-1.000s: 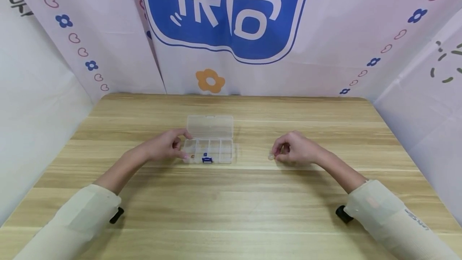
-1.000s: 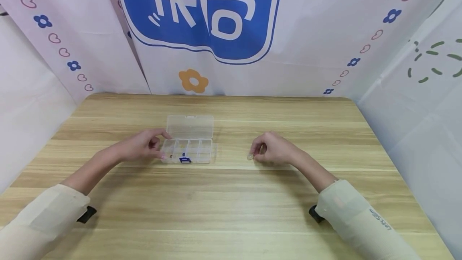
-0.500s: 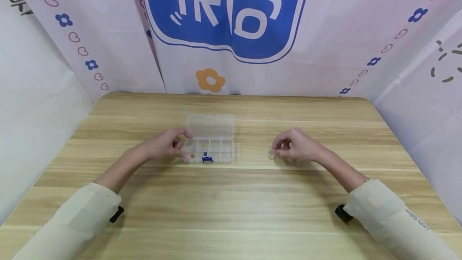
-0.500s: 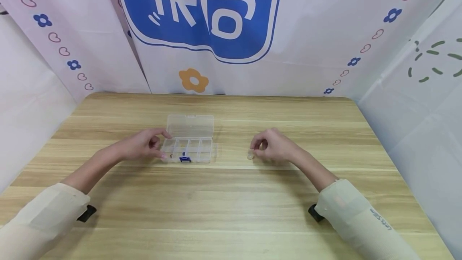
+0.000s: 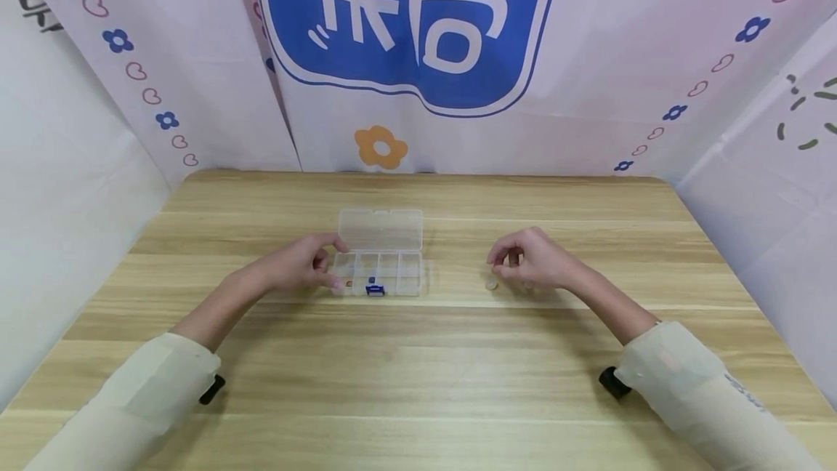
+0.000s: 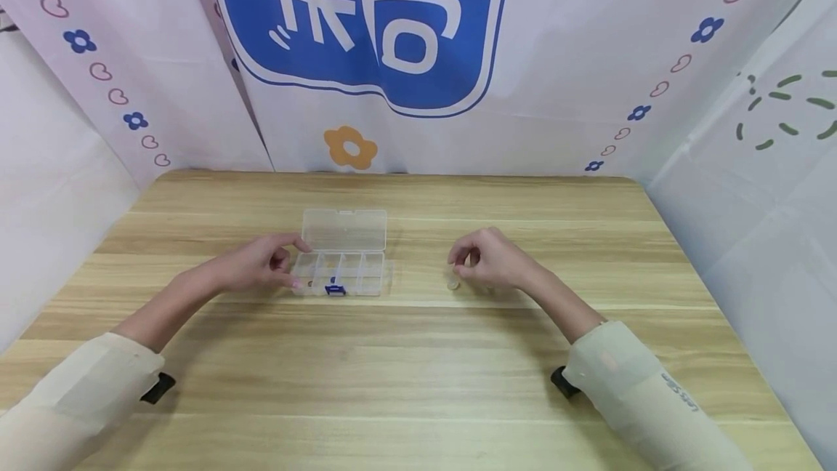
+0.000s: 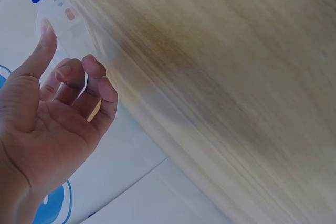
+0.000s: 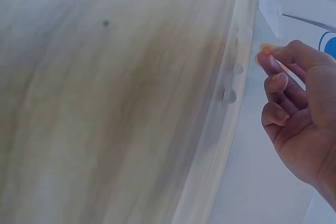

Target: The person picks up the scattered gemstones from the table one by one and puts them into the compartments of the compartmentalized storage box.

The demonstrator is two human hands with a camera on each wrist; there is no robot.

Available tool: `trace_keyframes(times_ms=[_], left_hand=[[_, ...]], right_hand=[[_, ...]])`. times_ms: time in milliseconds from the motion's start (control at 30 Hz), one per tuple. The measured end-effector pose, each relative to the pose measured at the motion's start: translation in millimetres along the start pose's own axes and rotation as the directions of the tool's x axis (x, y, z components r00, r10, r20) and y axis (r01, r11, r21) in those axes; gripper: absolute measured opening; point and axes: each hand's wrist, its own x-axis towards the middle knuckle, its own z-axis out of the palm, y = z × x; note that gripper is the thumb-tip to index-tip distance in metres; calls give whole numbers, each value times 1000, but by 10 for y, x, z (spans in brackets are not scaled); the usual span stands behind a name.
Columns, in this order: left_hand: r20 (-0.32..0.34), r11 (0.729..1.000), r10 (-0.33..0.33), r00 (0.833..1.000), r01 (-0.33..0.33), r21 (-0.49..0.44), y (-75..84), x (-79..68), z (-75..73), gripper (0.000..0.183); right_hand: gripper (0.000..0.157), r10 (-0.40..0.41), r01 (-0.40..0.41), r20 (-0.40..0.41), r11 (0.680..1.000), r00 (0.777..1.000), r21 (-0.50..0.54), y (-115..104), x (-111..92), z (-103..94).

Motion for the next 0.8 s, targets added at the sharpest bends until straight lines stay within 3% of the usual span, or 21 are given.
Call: trace_keyframes(times_ms=[333, 800], left_hand=[[1, 1000, -4, 1000, 4, -5, 3, 4, 6, 55], [-3, 1000, 5, 1000, -5, -5, -6, 9, 15, 55]], right_hand=[[12, 19, -18, -19, 999, 1000, 46, -4, 58, -6], [15, -53, 57, -57, 995, 997, 84, -45, 184, 29]])
